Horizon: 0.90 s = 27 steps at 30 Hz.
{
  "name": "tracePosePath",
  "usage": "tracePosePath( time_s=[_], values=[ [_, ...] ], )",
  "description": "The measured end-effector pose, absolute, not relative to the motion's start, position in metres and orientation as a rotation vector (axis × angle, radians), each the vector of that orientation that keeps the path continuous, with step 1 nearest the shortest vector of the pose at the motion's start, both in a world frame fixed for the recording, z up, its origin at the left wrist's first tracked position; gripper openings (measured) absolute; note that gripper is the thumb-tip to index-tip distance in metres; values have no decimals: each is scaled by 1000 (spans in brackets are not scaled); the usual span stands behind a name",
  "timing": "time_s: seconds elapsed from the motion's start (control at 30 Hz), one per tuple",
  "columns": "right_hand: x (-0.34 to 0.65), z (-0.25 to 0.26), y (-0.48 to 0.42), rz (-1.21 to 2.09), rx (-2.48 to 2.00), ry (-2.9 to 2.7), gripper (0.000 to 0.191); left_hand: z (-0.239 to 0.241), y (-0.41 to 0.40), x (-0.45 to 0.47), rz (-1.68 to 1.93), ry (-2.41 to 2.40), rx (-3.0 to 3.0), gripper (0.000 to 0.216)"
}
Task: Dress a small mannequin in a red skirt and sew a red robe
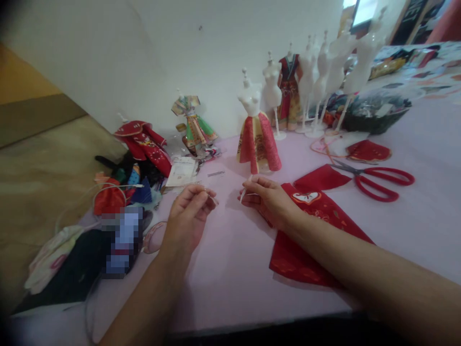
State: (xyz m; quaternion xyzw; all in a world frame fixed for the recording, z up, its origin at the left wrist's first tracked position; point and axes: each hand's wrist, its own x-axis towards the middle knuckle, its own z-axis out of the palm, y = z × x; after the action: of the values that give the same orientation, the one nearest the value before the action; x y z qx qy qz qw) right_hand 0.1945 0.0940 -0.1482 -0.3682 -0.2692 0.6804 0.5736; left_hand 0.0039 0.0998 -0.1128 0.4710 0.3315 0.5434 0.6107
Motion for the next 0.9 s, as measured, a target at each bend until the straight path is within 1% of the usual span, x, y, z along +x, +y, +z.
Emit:
tracePosePath(
  time_s=[0.17, 0.4, 0.6, 0.73, 0.9],
  values=[
    [190, -152, 89, 1653, -852, -821, 20, -114, 100, 3, 1157, 833, 1049, 22],
    [192, -158, 89, 1652, -866, -938, 19, -123, 108, -2, 1168, 986, 1216, 25],
    [193, -159, 89, 1619, -834, -995, 21, -131, 108, 1, 1013, 1021, 1328, 31],
    [191, -157, 88, 1567, -874, -1022, 25, -135, 108, 4, 1012, 1010, 1324, 28],
    [189, -155, 86, 1564, -889, -1023, 25, -132, 113, -2, 1053, 1008, 1289, 27]
  ],
)
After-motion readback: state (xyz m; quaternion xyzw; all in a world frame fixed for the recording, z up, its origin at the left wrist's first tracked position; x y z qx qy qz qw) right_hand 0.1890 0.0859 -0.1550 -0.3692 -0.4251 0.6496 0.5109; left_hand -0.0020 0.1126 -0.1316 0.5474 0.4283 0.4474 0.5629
